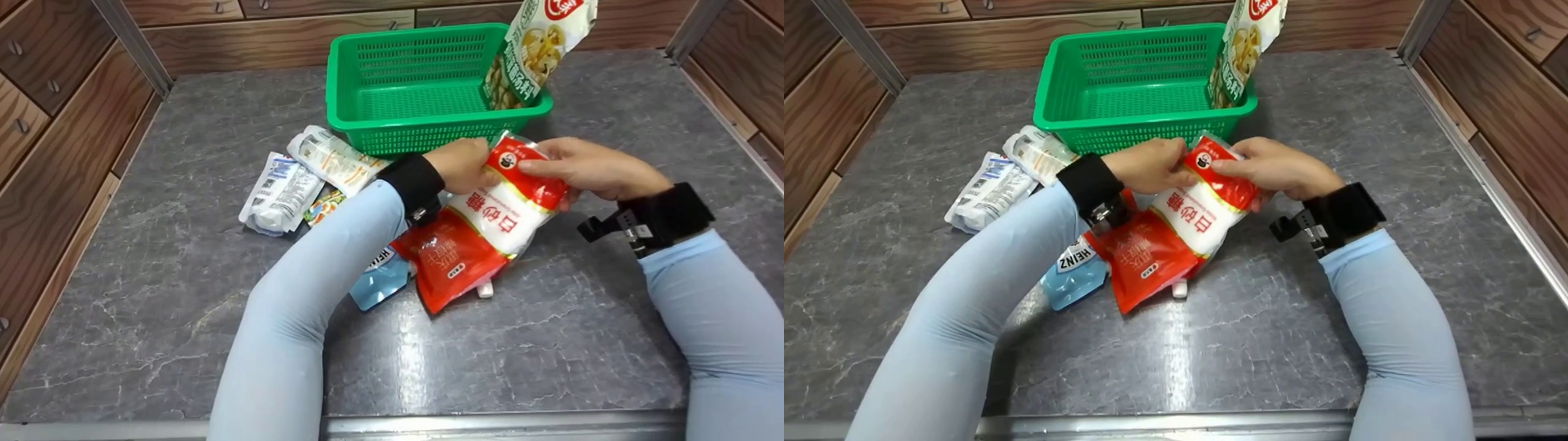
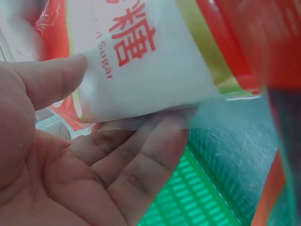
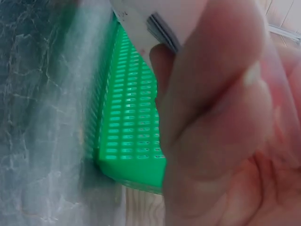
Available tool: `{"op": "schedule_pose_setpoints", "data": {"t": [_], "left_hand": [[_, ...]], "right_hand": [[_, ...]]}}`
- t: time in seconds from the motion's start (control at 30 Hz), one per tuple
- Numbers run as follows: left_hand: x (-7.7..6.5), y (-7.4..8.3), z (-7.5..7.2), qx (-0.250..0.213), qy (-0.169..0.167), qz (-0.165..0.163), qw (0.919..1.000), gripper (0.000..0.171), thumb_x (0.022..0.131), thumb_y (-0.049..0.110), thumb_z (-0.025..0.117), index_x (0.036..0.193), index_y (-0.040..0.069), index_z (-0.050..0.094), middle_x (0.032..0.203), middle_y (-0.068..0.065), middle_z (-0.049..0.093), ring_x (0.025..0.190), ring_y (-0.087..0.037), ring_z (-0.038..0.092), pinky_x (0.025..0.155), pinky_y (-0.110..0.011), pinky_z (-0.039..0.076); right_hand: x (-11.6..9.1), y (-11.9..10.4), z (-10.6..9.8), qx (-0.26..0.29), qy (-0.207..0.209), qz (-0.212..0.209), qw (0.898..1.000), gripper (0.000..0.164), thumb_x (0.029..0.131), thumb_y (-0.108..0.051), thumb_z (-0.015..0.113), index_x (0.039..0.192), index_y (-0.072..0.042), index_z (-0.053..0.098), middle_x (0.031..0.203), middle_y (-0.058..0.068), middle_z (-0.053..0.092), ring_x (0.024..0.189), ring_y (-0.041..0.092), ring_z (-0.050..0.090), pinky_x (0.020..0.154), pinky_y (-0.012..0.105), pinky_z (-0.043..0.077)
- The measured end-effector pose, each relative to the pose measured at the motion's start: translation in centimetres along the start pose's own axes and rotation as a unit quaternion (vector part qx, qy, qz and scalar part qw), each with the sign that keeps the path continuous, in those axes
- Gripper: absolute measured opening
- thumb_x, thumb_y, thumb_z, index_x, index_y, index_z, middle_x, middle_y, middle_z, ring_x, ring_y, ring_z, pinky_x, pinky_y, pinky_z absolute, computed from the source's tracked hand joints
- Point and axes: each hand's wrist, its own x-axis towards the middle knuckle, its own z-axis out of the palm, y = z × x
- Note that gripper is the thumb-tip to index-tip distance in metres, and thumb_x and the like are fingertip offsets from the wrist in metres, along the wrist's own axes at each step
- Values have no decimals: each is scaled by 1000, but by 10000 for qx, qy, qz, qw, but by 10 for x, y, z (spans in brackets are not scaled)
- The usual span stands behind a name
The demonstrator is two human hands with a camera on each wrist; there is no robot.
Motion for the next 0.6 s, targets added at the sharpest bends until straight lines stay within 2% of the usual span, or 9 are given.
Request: {"op": "schedule_pose_setpoints", "data": {"t": [0.13, 0.23, 0.37, 0.47, 0.6], "left_hand": [[0, -2, 0, -526, 253, -26, 9983, 39, 91, 37, 52, 115, 9, 41, 104, -3, 53, 91, -11, 52, 77, -20, 45], [0, -7, 0, -984, 546, 152, 9935, 35, 91, 35, 53, 112, 10, 42, 103, -4, 54, 89, -11, 53, 74, -21, 46], [-1, -17, 0, -1433, 665, 402, 9866, 35, 91, 34, 53, 114, 10, 42, 103, -5, 55, 88, -11, 54, 73, -21, 47], [-2, -23, 1, -1326, 542, 490, 9885, 37, 91, 36, 52, 114, 8, 45, 104, -5, 55, 88, -11, 53, 75, -20, 45], [-2, -29, 2, -926, 455, 579, 9930, 35, 91, 36, 53, 111, 7, 51, 103, -5, 56, 88, -11, 51, 76, -22, 43]], "right_hand": [[-5, -3, -3, -4, 264, -211, 9994, 45, 90, -43, 51, 115, -6, 46, 87, 12, 65, 61, 22, 63, 45, 38, 52], [-10, -6, -6, 98, 437, -426, 9981, 42, 91, -41, 50, 114, -6, 45, 86, 11, 66, 64, 23, 64, 45, 38, 52], [-18, -9, -11, 350, 612, -699, 9951, 38, 92, -37, 50, 113, -6, 44, 86, 11, 65, 62, 22, 64, 44, 35, 51], [-22, -10, -13, 657, 764, -900, 9908, 35, 92, -32, 51, 114, -5, 44, 87, 10, 64, 61, 20, 63, 43, 33, 50], [-26, -9, -16, 909, 960, -1173, 9843, 34, 93, -29, 52, 113, -4, 43, 86, 10, 63, 59, 20, 62, 41, 31, 49]]}}
